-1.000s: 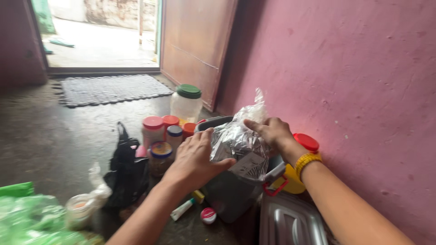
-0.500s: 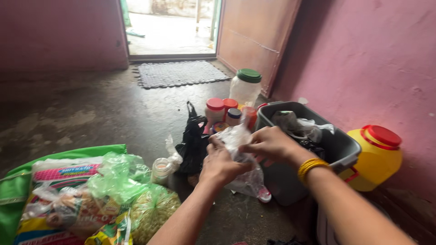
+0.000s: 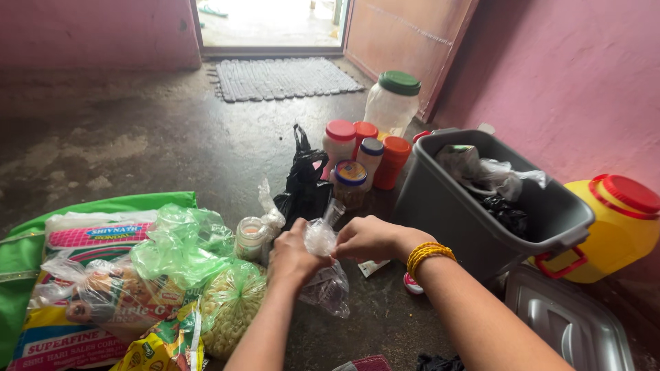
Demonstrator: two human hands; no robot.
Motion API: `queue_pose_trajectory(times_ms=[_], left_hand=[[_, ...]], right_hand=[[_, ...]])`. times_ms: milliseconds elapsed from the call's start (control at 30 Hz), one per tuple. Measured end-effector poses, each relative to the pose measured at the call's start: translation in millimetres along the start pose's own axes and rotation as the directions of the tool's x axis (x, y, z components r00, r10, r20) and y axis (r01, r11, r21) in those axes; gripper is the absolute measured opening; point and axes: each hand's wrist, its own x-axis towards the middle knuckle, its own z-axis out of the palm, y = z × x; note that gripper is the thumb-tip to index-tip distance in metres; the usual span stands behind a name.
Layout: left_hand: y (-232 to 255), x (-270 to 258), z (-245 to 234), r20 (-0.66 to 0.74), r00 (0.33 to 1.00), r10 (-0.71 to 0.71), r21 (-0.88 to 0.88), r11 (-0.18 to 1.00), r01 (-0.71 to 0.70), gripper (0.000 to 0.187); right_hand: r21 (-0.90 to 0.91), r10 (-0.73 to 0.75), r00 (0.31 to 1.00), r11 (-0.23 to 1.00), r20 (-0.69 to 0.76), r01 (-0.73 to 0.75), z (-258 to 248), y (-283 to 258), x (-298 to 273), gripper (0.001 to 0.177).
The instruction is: The person sorts groceries from a green reusable bag onto the floor, then transfers various items into a grey bin. They handle packaged food, plastic bags, and small containers, placing them into the bin one by one.
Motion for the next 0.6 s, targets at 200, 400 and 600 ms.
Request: queue_pose_trajectory(times_ms=[200,400,600], left_hand=[[5.3,5.5,27.9,0.119,0.992,-0.045,0.128,0.991,0.030,0.079],[-15.4,27.8,63.3,0.230,0.960,0.162,0.487,0.835,-0.257,0.085],[-15.7,32.8,50.3,0.238,0.953,0.189,0.545,0.786,-0.292,0.097]], right_hand=[[-0.302,0.095,0.995,0.950,0.025,-0.083,17.3,26.4,15.5,0.043],[-0.359,0.286,0.957,0.900,0.053,-0.249,20.5,28.8,14.0,0.043],[-0.374,0.281,0.957,0.897,0.074,-0.235,30.6,36.7,30.1,0.041]])
